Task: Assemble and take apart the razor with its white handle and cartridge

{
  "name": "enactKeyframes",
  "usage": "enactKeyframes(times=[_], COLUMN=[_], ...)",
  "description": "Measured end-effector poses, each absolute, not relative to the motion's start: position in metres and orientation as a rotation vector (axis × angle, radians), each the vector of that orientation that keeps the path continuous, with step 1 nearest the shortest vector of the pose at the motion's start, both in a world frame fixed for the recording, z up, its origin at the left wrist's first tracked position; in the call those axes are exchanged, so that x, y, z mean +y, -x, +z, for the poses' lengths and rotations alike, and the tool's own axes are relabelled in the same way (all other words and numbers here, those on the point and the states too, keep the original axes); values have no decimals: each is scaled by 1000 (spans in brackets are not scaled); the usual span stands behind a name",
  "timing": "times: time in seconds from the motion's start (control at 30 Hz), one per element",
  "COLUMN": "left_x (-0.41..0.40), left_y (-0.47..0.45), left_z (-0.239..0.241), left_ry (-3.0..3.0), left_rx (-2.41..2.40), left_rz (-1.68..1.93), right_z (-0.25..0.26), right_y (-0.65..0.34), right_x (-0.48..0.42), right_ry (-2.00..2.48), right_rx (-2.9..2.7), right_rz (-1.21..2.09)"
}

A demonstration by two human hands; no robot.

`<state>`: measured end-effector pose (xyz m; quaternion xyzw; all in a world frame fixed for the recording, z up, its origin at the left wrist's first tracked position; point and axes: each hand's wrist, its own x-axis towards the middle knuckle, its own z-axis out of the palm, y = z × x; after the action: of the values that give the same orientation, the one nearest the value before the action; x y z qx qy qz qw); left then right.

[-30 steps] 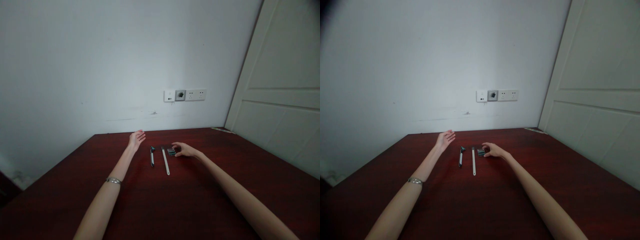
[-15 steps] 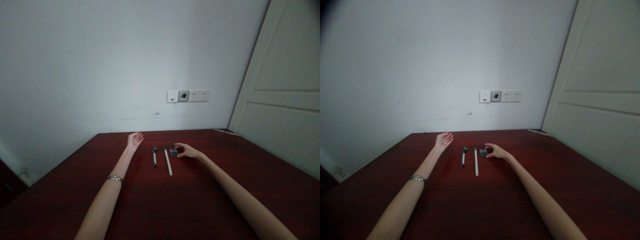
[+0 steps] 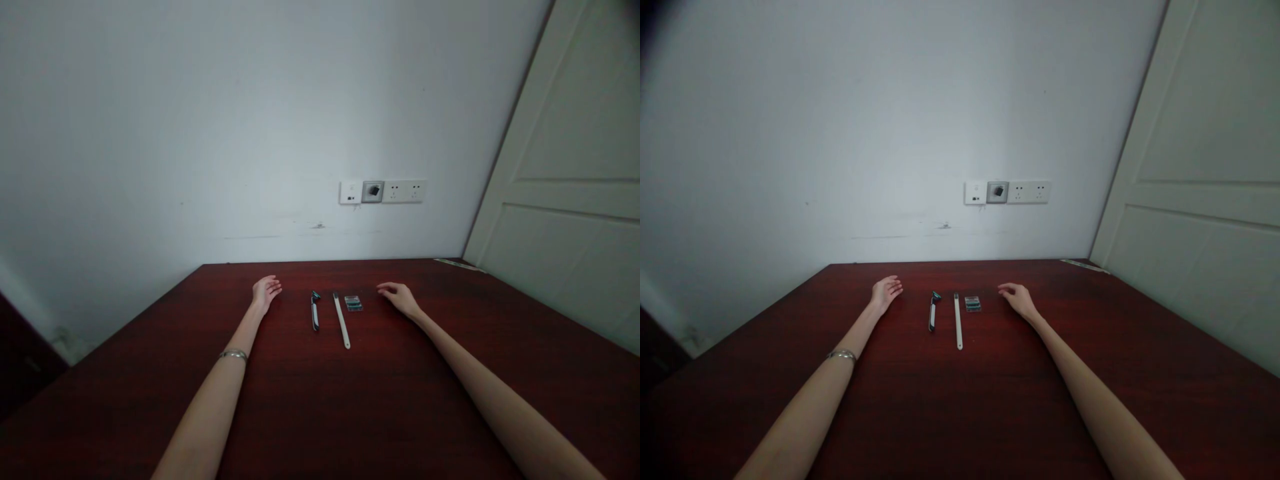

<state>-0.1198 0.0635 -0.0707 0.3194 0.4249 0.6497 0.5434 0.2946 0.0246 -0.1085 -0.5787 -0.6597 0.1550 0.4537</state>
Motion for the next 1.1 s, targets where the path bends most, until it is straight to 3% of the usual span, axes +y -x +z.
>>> enactKeyframes(times=[0.6,0.87,1.1], left_x=[53,38,16], left_y=[103,80,52], left_z=[-63,-24,-15], left_ry=[-1417,-1948,-2119], left_rx=[1205,1269,1291], left_rz=[1178,455,237], right_z=[-102,-101,-101], right_y=[-287,-286,-286], right_x=[11,10,10], right_ry=[1492,1495,1491], right_rx=[-1725,-1725,-1756], right_rz=[274,271,248])
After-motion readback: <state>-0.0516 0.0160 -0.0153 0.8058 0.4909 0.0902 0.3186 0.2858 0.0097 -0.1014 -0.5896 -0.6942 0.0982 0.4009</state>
